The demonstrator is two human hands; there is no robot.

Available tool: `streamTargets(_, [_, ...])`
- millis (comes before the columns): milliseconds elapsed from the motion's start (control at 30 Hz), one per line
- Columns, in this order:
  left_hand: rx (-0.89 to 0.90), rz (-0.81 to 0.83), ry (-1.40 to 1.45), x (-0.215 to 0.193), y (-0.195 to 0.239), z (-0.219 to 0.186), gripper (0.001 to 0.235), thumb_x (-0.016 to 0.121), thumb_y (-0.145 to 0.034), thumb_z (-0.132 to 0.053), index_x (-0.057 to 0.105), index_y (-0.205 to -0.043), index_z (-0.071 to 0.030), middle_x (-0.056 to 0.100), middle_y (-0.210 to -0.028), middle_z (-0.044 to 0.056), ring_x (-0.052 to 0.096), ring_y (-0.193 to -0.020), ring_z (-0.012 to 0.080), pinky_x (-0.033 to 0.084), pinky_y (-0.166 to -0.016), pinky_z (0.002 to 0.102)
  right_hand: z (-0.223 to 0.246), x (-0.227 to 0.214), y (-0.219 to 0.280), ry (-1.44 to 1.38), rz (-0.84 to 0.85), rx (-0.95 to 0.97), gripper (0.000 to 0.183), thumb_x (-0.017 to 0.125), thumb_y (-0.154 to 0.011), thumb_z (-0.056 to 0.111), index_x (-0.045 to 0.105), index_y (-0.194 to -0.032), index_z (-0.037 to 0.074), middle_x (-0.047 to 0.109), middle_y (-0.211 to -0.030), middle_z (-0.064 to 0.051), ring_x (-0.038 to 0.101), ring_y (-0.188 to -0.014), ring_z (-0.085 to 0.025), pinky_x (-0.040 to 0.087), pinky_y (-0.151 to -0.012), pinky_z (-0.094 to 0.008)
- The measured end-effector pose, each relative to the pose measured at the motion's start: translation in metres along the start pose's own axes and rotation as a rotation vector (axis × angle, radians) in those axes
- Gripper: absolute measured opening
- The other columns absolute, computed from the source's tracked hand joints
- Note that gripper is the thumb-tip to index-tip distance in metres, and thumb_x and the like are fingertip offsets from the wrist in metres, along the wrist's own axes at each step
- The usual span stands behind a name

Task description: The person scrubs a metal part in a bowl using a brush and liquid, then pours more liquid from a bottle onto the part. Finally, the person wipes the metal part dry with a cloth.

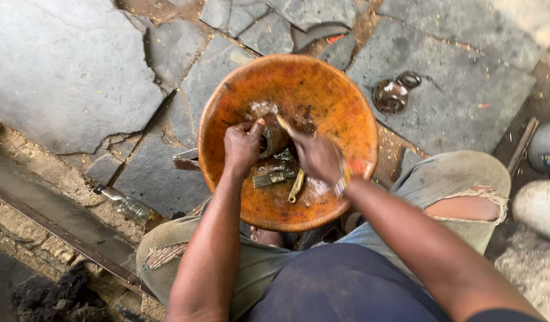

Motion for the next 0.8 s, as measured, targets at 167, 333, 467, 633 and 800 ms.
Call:
streamTargets(167, [-0.007,0.033,0.088,-0.002,0.008,-0.010,0.037,0.072,-0.092,-0.033,0.079,-0.100,0.003,0.072,-0.071,0.013,0.062,-0.062,0.0162,0.051,-0.058,0.036,-0.005,-0.001,-0.078,0.106,0.242,-0.057,0.043,0.054,-0.096,0.016,0.068,-0.135,0.027,0.061,-0.065,-0.005,0.044,-0.049,-0.017,0.042,-0.041,-0.033])
streamTargets(333, [0.004,0.002,0.059,-0.005,0.008,-0.008,0.039,0.074,-0.092,-0.033,0.076,-0.097,0.005,0.072,-0.070,0.009,0.064,-0.062,0.0134,0.053,-0.058,0.035,0.022,-0.035,0.016,0.037,0.079,0.004,0.046,0.056,-0.095,0.022,0.065,-0.140,0.029,0.055,-0.050,-0.009,0.041,-0.038,-0.018,0.036,-0.037,-0.038])
streamTargets(467, [0.061,0.002,0.023,0.001,0.002,-0.002,0.038,0.073,-0.094,-0.032,0.077,-0.096,0.006,0.070,-0.068,0.010,0.061,-0.062,0.0151,0.051,-0.059,0.035,0.005,-0.015,-0.009,-0.021,0.058,-0.011,0.041,0.053,-0.102,0.024,0.062,-0.142,0.026,0.055,-0.050,-0.007,0.040,-0.036,-0.020,0.036,-0.036,-0.038])
streamTargets(633, [-0.004,0.012,0.110,0.001,0.004,-0.004,0.036,0.074,-0.092,-0.031,0.078,-0.097,0.004,0.071,-0.070,0.009,0.060,-0.061,0.0134,0.051,-0.057,0.034,-0.014,0.014,-0.055,-0.012,-0.012,-0.120,0.046,0.053,-0.097,0.017,0.064,-0.141,0.024,0.057,-0.061,-0.002,0.044,-0.045,-0.013,0.039,-0.039,-0.032])
streamTargets(800, [-0.046,0.047,0.074,0.005,-0.002,0.012,0.041,0.073,-0.094,-0.035,0.077,-0.094,0.007,0.071,-0.070,0.011,0.063,-0.061,0.0143,0.052,-0.057,0.034,0.000,0.014,0.048,-0.011,-0.180,-0.027,0.047,0.055,-0.099,0.024,0.061,-0.146,0.030,0.052,-0.053,-0.004,0.041,-0.043,-0.016,0.035,-0.041,-0.034])
Point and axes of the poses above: each hand's wrist, its own y-axis away from the middle knuckle, its own x-axis out of the palm, z = x × y, the point moved 3 cm from there along -y, towards the middle knuckle
